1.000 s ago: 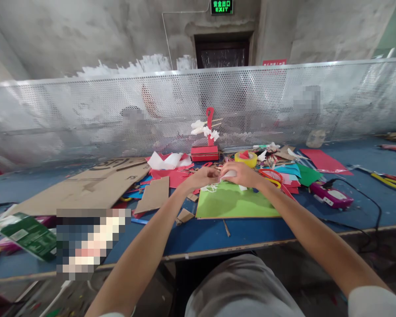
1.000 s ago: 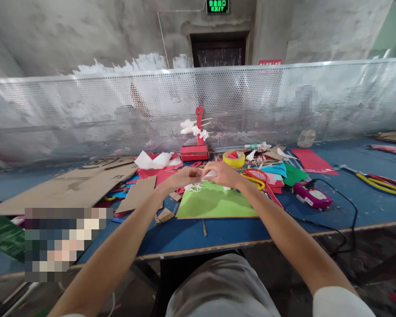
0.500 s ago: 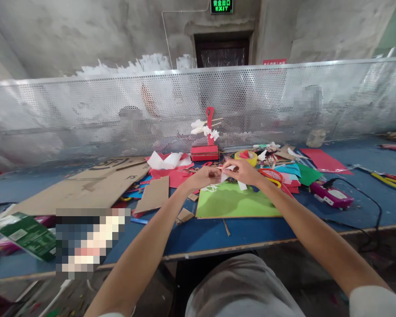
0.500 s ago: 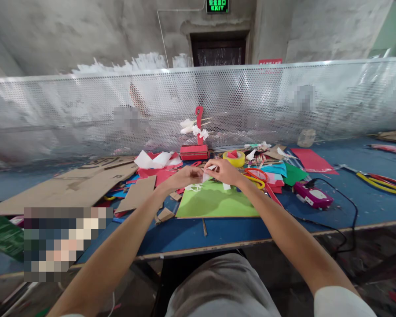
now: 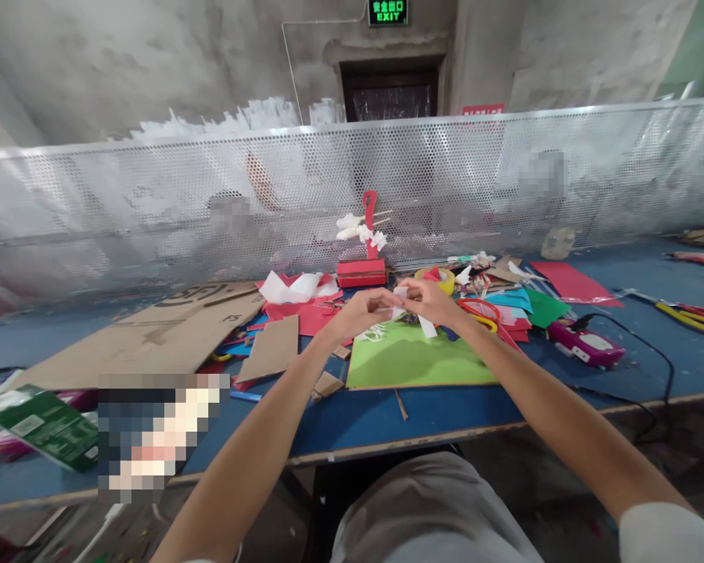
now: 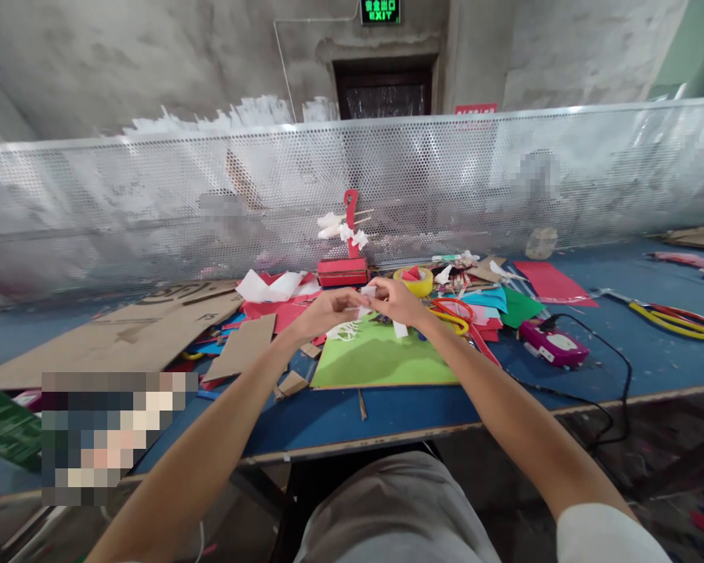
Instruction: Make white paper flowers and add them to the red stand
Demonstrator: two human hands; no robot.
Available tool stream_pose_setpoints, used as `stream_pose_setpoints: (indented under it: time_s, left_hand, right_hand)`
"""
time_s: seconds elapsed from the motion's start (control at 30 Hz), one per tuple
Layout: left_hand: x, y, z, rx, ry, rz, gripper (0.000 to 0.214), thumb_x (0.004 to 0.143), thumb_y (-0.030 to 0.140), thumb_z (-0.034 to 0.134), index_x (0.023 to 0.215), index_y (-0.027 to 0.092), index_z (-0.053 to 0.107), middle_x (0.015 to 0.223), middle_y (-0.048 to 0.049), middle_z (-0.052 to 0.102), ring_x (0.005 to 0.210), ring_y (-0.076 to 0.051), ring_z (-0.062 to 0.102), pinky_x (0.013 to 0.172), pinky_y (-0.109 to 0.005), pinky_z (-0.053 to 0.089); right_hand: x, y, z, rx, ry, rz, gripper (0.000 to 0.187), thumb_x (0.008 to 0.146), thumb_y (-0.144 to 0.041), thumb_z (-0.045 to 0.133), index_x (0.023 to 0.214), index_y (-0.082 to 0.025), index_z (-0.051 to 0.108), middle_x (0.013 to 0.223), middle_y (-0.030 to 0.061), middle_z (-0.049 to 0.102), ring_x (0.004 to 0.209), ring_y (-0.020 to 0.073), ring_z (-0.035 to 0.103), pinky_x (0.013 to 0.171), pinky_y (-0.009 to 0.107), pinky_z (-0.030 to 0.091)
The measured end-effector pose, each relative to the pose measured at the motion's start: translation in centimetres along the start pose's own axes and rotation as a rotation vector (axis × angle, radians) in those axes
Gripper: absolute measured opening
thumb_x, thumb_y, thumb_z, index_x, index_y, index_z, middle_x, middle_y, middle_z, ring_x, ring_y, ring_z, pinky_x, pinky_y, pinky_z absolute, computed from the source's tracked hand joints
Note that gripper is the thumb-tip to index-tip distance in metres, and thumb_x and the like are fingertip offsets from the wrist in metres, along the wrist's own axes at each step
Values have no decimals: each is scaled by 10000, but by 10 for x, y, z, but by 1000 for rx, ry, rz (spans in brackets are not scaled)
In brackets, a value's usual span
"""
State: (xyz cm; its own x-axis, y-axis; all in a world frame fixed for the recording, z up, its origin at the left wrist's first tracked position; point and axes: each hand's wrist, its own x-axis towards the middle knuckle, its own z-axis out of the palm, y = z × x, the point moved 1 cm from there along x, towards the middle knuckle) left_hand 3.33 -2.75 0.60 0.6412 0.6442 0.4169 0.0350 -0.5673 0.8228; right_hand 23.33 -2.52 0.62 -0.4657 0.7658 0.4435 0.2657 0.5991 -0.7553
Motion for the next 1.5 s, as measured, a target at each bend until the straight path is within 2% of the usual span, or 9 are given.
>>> stream_pose_setpoints:
  time_s: [0.2, 0.33, 0.43, 0.6, 0.67, 0.8, 0.93, 1.2, 1.5]
  left_hand:
    - [1, -6, -3, 114, 83, -12, 161, 823, 253, 663, 934, 141, 694, 912, -68, 686, 790, -132, 607, 744, -272, 452]
    - [2, -9, -5, 132, 128, 10, 149, 808, 252, 674, 916, 150, 686, 981, -72, 679, 839, -143, 626, 767, -277, 469]
    - [3, -10, -7, 121, 162, 1, 153, 817, 271, 665, 917, 155, 663, 949, -62, 682, 835, -145, 632, 764, -274, 474]
    - [3, -8, -9, 63, 255, -64, 192, 817, 281, 650, 956, 157, 605, 748, -12, 639, 649, -108, 574, 620, -226, 420]
    - [3, -7, -9, 30, 276, -75, 225, 803, 280, 663, 982, 162, 593, 764, -13, 640, 651, -109, 573, 617, -226, 421]
    - [4, -7, -9, 49, 287, -36, 243, 794, 273, 675, 1001, 165, 606, 889, -39, 653, 730, -116, 588, 659, -232, 438]
    - [4, -9, -9, 116, 293, -10, 211, 799, 234, 647, 998, 165, 638, 931, -41, 646, 766, -118, 583, 695, -238, 445]
    - [5, -9, -8, 155, 290, -22, 126, 807, 231, 608, 901, 150, 630, 782, -18, 612, 667, -107, 541, 621, -226, 410]
    - [6, -15, -10, 132, 311, -30, 113, 786, 213, 630, 871, 154, 585, 794, -25, 629, 709, -122, 588, 653, -240, 438]
  right_hand:
    - [2, 5, 2, 29, -23, 17, 255, 824, -348, 644, 998, -191, 545, 776, 39, 671, 715, 183, 659, 624, 281, 476]
    - [2, 7, 4, 2, -57, 25, 285, 823, -341, 640, 1044, -200, 529, 796, 34, 664, 728, 180, 649, 615, 279, 481]
    - [3, 5, 6, -35, -39, -22, 318, 802, -328, 665, 1063, -199, 537, 917, 53, 648, 770, 167, 624, 662, 292, 505]
    - [3, -1, 8, 53, -11, -71, 319, 838, -307, 631, 1127, -216, 530, 1125, 90, 622, 980, 185, 613, 843, 349, 528]
    - [2, -3, 10, 97, -19, -59, 328, 845, -333, 637, 1134, -223, 526, 1102, 83, 641, 1003, 193, 621, 856, 356, 529]
    - [2, -2, 13, 103, -18, -22, 407, 802, -367, 694, 1137, -219, 516, 952, 53, 674, 861, 189, 652, 752, 334, 540]
    - [4, 2, 15, 71, 31, -8, 376, 779, -363, 704, 1075, -204, 533, 852, 38, 686, 786, 190, 655, 686, 316, 525]
    - [4, 5, 15, 65, 34, -24, 342, 796, -352, 682, 1077, -207, 552, 924, 47, 676, 805, 178, 654, 679, 298, 525]
    - [6, 13, 17, 80, 0, -20, 324, 770, -260, 680, 1062, -212, 546, 858, 24, 682, 780, 172, 664, 675, 290, 525]
